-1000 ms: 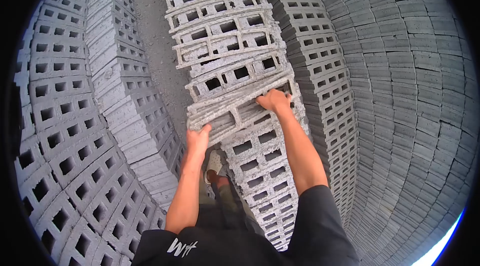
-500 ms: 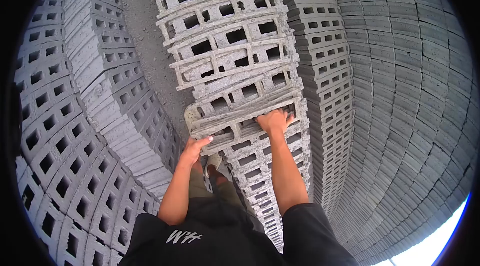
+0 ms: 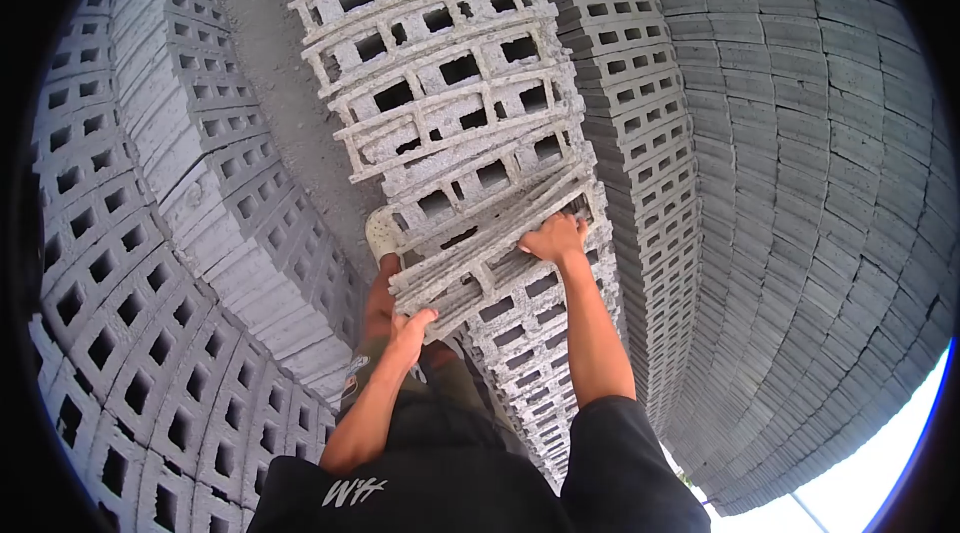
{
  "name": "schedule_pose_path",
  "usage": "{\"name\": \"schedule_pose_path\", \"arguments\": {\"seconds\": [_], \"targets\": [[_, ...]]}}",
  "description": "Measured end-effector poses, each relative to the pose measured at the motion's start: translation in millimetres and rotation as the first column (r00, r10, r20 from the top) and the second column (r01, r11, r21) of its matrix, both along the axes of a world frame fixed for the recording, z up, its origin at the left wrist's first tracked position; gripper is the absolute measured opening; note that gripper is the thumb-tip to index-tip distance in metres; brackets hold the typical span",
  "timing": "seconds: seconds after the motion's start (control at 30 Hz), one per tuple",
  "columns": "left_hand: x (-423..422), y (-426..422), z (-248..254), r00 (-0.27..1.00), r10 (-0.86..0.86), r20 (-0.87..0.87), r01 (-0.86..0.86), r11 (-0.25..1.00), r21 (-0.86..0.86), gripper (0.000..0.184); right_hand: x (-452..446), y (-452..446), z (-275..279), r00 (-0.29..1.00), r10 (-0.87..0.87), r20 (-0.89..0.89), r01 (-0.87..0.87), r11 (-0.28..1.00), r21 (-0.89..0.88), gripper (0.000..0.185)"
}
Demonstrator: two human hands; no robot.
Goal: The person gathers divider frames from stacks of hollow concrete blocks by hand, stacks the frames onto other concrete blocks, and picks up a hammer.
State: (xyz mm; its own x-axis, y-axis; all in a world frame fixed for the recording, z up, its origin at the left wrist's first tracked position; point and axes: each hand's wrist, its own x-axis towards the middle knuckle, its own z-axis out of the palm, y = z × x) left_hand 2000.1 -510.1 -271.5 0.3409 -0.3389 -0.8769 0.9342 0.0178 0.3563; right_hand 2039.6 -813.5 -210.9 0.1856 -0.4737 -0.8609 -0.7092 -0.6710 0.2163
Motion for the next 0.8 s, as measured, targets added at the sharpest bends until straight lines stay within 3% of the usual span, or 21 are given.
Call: {"name": "schedule_pose_path", "arguments": {"seconds": [0.1,0.13,0.2,0.23,0.33,0.43,0.47,0.53,0.57,0.7,0.8], "targets": [[7,-2,-6,0.999,0.028,-0.016,-0.029,0.999,-0.039,0.059,-13,0,-22,0.986,0.037,0.165,-0.014,0.991,-0.136,0.068],[17,-4,3,0.997,0.071,0.000,-0.071,0.996,-0.063,0.058,-7,0,-20,0.985,0.044,0.169,-0.021,0.990,-0.136,0.068],[30,-3,10,0.998,0.022,0.056,-0.018,0.998,-0.063,0.056,-3,0,-19,0.996,0.068,0.057,-0.064,0.996,-0.069,0.067],[31,-1,11,0.992,-0.045,0.120,0.053,0.996,-0.067,0.056,-5,-2,-25,0.989,0.114,0.093,-0.104,0.989,-0.107,0.063],[34,-7,26,0.971,-0.112,0.212,0.129,0.990,-0.065,0.057,-1,-13,-6,0.988,0.064,0.143,-0.074,0.995,0.061,0.069],[20,-11,38,0.949,-0.126,0.289,0.127,0.992,0.016,0.057,-18,-21,-5,0.950,0.156,0.270,-0.178,0.982,0.056,0.077],[12,-11,42,0.949,-0.118,0.293,0.119,0.993,0.013,0.057,-22,-25,-3,0.948,0.165,0.273,-0.185,0.981,0.052,0.077],[4,-17,56,0.970,-0.116,0.213,0.110,0.993,0.039,0.058,-19,-30,5,0.974,0.094,0.207,-0.137,0.969,0.204,0.087],[1,-21,69,0.974,-0.059,0.217,0.052,0.998,0.042,0.058,-20,-30,3,0.979,0.150,0.137,-0.173,0.969,0.179,0.083],[-13,-17,78,0.972,-0.017,0.235,0.002,0.998,0.064,0.054,-22,-14,3,0.973,0.161,0.163,-0.176,0.981,0.078,0.074],[-1,-4,74,0.974,0.064,0.217,-0.058,0.998,-0.037,0.050,-13,0,12,0.948,0.208,0.240,-0.213,0.977,-0.005,0.074]]}}
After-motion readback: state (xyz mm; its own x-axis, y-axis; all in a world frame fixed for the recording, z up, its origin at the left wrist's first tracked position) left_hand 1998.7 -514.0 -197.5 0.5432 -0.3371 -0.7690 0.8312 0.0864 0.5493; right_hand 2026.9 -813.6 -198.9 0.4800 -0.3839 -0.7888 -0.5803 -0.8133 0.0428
